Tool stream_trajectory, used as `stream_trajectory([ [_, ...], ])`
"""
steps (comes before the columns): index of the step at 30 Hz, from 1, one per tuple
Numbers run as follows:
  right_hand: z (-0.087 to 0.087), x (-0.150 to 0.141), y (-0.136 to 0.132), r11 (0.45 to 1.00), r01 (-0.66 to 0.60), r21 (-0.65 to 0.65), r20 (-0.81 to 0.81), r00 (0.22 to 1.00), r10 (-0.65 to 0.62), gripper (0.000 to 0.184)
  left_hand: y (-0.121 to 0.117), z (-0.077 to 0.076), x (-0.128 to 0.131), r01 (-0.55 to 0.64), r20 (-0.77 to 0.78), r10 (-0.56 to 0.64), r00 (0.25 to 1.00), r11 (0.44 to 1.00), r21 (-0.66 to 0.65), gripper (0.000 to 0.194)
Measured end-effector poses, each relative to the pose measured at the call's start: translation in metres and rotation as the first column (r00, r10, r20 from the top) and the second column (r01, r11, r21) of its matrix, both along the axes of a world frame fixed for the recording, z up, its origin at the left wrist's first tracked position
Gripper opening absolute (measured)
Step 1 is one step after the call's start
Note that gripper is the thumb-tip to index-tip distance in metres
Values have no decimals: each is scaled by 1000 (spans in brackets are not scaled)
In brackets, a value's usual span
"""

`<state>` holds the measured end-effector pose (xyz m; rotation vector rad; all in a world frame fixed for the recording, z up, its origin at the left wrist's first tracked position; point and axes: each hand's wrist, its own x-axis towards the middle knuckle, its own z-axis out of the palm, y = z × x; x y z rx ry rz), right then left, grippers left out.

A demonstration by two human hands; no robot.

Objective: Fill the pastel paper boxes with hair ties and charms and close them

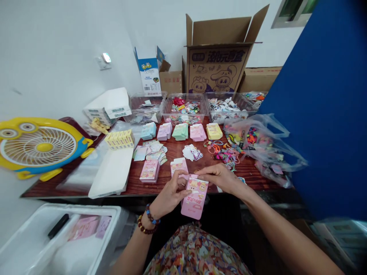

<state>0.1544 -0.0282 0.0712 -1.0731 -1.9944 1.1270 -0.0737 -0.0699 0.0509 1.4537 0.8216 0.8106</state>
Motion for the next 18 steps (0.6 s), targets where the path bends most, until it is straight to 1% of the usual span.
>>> stream_trajectory([
  [2,3,-1,-1,998,-28,56,24,999,26,23,0,-2,0,-38,-24,39,999,999,9,42],
  [5,9,-1,-5,988,-86,130,43,996,81,27,-1,-6,1,-118,-62,120,991,992,46,50],
  [8,6,1,-13,978,-133,162,38,991,128,33,-3,-11,2,-153,-54,156,986,987,55,61],
  [9,2,2,-16,979,-117,167,31,993,114,34,-3,-13,3,-154,-44,156,987,987,45,63],
  [12,-12,4,-22,985,6,172,-12,1000,-4,34,-3,-16,4,-133,-13,133,991,991,6,61],
  [14,-21,5,-23,983,62,170,-51,997,-54,32,-3,-16,4,-105,2,105,994,994,-9,60],
  [16,-26,5,-22,986,61,157,-92,995,-47,28,-2,-15,4,-78,1,78,997,997,-7,57],
  [18,-27,5,-21,991,51,124,-123,992,-35,24,-1,-15,4,-60,-20,60,998,998,1,50],
])
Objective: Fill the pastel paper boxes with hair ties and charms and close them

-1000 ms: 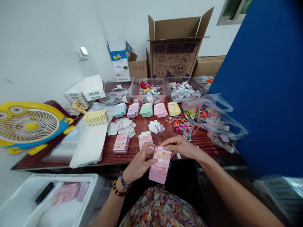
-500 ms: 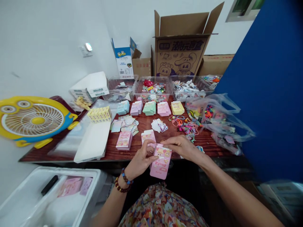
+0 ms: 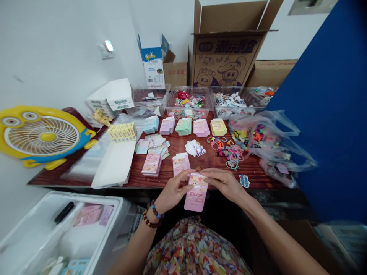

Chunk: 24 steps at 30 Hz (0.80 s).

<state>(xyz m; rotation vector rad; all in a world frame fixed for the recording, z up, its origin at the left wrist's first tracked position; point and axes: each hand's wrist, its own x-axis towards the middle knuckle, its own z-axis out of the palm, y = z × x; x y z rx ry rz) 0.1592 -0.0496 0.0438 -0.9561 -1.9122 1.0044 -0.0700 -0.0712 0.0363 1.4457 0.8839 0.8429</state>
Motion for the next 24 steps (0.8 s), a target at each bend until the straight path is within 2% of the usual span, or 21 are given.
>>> stream_trajectory([
  [5,-6,-7,0,990,-52,-129,-4,999,52,24,0,-3,-6,14,-67,-13,998,1000,8,39],
  [7,-15,-12,3,967,-49,-250,-47,998,38,25,0,-6,-10,21,-67,-22,997,1000,-24,41],
  [9,-26,-19,9,896,0,-443,-152,986,-75,30,0,-10,-15,-36,-19,34,999,995,-98,45],
  [11,-36,-29,17,786,38,-617,-260,933,-249,36,0,-17,-17,-133,47,141,989,981,-138,52],
  [12,-40,-36,20,737,38,-675,-300,899,-320,38,0,-22,-17,-175,65,183,981,978,-118,57],
  [14,-45,-53,22,670,-16,-742,-351,861,-368,39,0,-33,-15,-225,45,224,973,974,15,79],
  [16,-49,-72,19,637,-116,-762,-391,866,-311,40,0,-44,-12,-291,-10,297,955,941,172,102],
  [18,-52,-87,20,635,-196,-747,-395,899,-187,38,2,-52,-10,-410,-29,428,903,880,241,101],
  [19,-52,-92,23,652,-207,-729,-358,928,-106,36,3,-54,-11,-462,-24,480,877,855,236,95],
  [20,-52,-93,30,698,-165,-696,-269,962,-40,33,4,-54,-13,-495,-22,511,859,842,217,88],
  [21,-51,-91,40,764,-78,-641,-134,991,-12,29,6,-54,-15,-503,-29,518,855,842,197,83],
  [22,-50,-85,53,830,38,-556,16,999,-35,25,7,-53,-17,-498,-43,512,858,849,180,81],
  [23,-47,-77,69,891,186,-414,171,977,-125,22,8,-52,-20,-486,-65,502,862,857,170,83],
  [24,-44,-67,85,898,304,-317,242,942,-233,21,8,-51,-22,-480,-90,498,862,861,166,84],
])
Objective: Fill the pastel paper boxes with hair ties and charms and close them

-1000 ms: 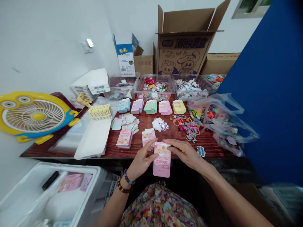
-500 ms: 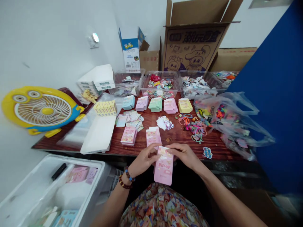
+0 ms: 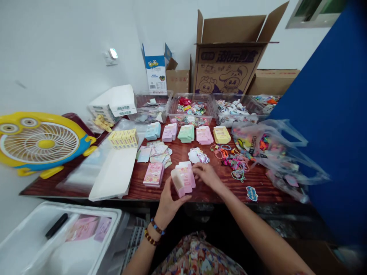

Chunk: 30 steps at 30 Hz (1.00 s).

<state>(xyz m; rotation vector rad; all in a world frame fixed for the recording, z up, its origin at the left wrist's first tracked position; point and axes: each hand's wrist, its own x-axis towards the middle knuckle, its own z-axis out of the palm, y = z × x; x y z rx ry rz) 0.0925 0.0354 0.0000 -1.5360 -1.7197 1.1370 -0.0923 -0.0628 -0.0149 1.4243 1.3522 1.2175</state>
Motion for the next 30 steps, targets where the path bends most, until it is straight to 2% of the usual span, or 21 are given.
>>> stream_trajectory([
  [3,11,30,42,977,139,161,123,979,-160,15,-3,-2,-4,-27,-54,25,998,999,-36,87],
  [5,16,39,57,961,149,234,174,966,-192,12,-6,-7,-5,-40,-75,37,996,999,-34,85],
  [7,18,32,62,959,88,268,199,969,-145,12,-10,-13,-4,-33,-88,31,996,999,-15,84],
  [9,18,10,62,963,-30,268,203,979,-26,13,-12,-18,-4,-16,-96,17,995,1000,17,84],
  [13,16,-56,68,952,-233,200,195,961,194,10,-15,-28,-7,-26,-80,29,996,999,41,89],
  [15,13,-85,76,959,-238,153,202,958,205,11,-16,-33,-9,-31,-56,31,998,999,8,94],
  [18,8,-112,93,983,-171,64,235,960,152,15,-17,-37,-12,-15,-38,14,999,1000,-17,98],
  [23,-8,-124,112,993,-86,-79,245,964,103,16,-17,-35,-13,24,-90,-24,996,1000,5,98],
  [27,-18,-120,115,990,-10,-142,138,990,29,14,-16,-33,-13,25,-122,-22,992,1000,19,96],
  [30,-14,-109,115,985,68,-160,17,998,-66,13,-16,-30,-13,21,-127,-17,992,999,35,94],
])
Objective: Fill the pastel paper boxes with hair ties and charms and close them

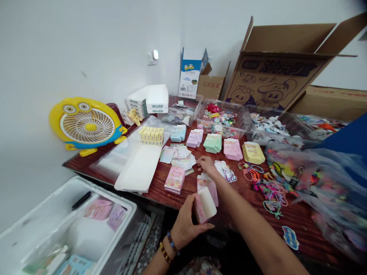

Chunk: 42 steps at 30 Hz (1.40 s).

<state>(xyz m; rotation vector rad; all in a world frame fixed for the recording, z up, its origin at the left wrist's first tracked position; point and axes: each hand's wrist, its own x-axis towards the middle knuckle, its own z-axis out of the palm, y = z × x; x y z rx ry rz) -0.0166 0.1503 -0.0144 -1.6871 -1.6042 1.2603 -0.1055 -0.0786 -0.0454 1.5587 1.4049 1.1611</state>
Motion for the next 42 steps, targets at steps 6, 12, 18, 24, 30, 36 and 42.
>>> stream_trajectory([
  [6,27,40,-7,987,152,50,-229,964,-136,15,4,9,3,-84,18,84,996,996,7,87],
  [12,59,98,-53,918,315,241,-434,881,-189,19,14,20,8,-177,120,178,977,984,-19,75],
  [18,81,138,-125,794,337,506,-503,863,-46,17,25,30,13,-199,-104,200,974,980,24,75],
  [24,73,151,-148,830,152,537,-353,934,57,17,28,32,22,-84,-199,101,975,992,93,77],
  [30,68,152,-155,840,-56,540,-169,970,173,18,31,31,27,2,-277,34,960,992,126,85],
  [36,45,172,-129,921,55,385,-144,990,1,21,37,25,32,27,-306,15,952,991,132,82],
  [42,7,187,-60,953,155,260,105,977,-187,8,37,10,28,-87,-295,132,946,983,160,66],
])
